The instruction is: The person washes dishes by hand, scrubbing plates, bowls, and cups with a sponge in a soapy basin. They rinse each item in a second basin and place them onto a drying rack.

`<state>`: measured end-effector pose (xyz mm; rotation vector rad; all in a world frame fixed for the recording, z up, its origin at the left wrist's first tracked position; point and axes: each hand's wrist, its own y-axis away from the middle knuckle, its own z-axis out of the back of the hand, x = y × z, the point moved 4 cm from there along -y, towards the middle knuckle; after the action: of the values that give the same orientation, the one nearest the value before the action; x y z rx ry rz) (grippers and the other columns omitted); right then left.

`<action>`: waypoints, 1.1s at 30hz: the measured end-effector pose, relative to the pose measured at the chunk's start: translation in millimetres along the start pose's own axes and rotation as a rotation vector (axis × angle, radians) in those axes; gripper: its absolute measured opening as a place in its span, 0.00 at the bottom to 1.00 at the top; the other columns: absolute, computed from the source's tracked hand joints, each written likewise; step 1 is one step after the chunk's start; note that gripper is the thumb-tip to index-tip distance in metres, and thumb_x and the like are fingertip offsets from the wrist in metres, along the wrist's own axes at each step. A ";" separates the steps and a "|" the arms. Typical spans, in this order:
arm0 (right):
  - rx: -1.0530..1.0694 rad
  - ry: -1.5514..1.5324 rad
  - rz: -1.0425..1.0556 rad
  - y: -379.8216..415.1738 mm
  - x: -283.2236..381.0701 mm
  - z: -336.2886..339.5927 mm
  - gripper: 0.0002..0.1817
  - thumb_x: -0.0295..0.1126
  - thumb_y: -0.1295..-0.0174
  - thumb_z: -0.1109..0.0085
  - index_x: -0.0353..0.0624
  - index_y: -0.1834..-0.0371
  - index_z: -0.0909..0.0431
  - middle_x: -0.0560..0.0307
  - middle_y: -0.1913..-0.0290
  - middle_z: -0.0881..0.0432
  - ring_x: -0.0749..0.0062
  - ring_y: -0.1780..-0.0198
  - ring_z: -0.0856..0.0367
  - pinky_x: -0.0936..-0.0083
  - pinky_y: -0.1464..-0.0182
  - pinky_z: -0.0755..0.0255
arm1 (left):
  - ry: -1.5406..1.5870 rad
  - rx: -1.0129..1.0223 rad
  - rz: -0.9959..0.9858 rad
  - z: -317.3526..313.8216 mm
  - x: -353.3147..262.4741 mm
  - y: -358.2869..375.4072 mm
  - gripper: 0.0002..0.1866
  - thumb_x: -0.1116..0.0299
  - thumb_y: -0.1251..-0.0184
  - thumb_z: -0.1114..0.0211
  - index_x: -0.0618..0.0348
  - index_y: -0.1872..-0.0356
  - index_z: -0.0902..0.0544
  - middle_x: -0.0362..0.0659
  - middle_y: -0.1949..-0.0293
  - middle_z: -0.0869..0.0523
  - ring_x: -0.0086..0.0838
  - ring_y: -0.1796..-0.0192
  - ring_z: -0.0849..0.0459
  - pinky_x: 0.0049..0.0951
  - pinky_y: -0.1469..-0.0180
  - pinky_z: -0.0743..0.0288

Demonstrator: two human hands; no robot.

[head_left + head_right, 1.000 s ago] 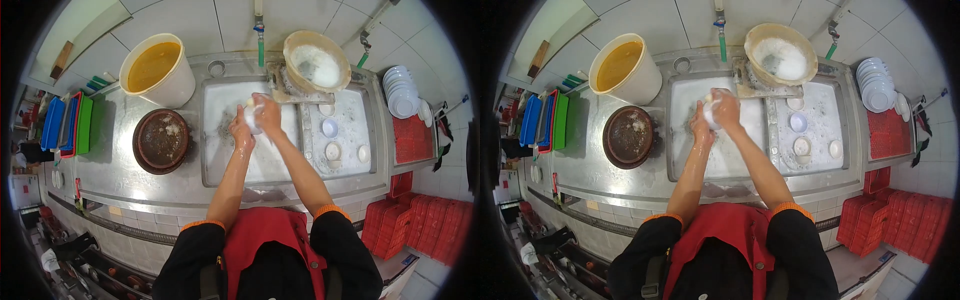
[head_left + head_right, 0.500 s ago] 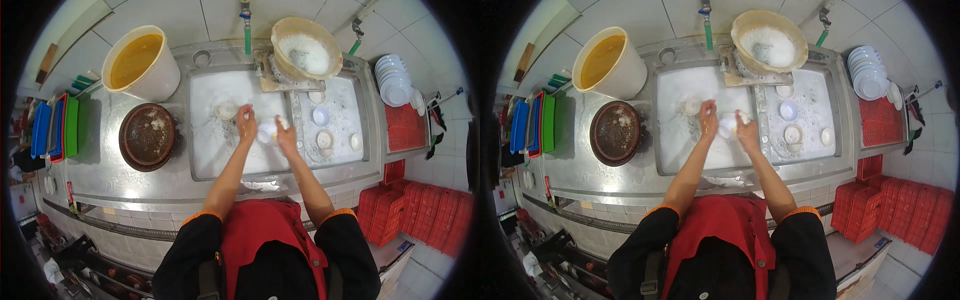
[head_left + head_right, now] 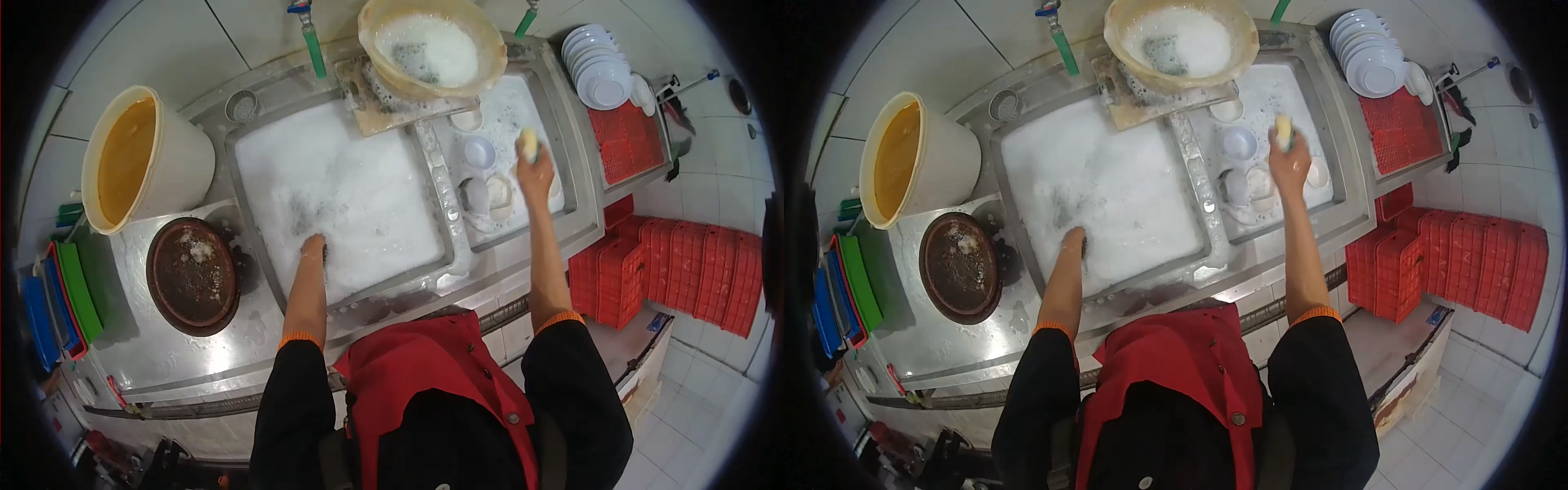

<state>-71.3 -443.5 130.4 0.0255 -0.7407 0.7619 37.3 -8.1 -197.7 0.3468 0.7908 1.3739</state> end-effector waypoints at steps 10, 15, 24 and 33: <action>0.764 0.297 0.432 -109.8 166.8 -205.8 0.34 0.48 0.50 0.44 0.38 0.41 0.33 0.40 0.36 0.38 0.53 0.35 0.40 0.67 0.38 0.42 | 1.892 0.111 -0.170 69.5 -58.3 45.6 0.17 0.63 0.36 0.52 0.61 0.50 0.28 0.46 0.51 0.24 0.33 0.48 0.25 0.36 0.48 0.29; 1.263 0.050 0.067 -161.9 81.6 -311.7 0.28 0.46 0.43 0.51 0.47 0.39 0.33 0.44 0.38 0.34 0.55 0.35 0.39 0.67 0.35 0.47 | 2.272 0.057 -0.141 167.0 -104.9 114.2 0.21 0.53 0.37 0.52 0.55 0.49 0.27 0.44 0.52 0.23 0.34 0.48 0.25 0.38 0.45 0.31; 0.105 -0.090 0.600 -64.7 243.8 -114.5 0.20 0.40 0.51 0.40 0.43 0.55 0.23 0.45 0.57 0.20 0.55 0.53 0.22 0.65 0.52 0.30 | 2.552 0.315 -0.447 195.5 -133.8 131.7 0.24 0.52 0.37 0.57 0.55 0.46 0.30 0.53 0.39 0.37 0.51 0.37 0.37 0.58 0.38 0.41; 0.778 -0.760 -0.311 153.7 195.1 -197.8 0.34 0.55 0.43 0.45 0.31 0.50 0.29 0.46 0.58 0.22 0.66 0.53 0.25 0.74 0.51 0.32 | 1.972 -0.524 0.065 178.8 -129.6 124.6 0.23 0.53 0.40 0.49 0.66 0.60 0.22 0.46 0.65 0.19 0.35 0.63 0.20 0.30 0.57 0.28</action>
<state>44.8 -155.0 66.4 1.1603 -1.0746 0.6941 67.1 -67.8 46.9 -1.6861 1.8267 1.6231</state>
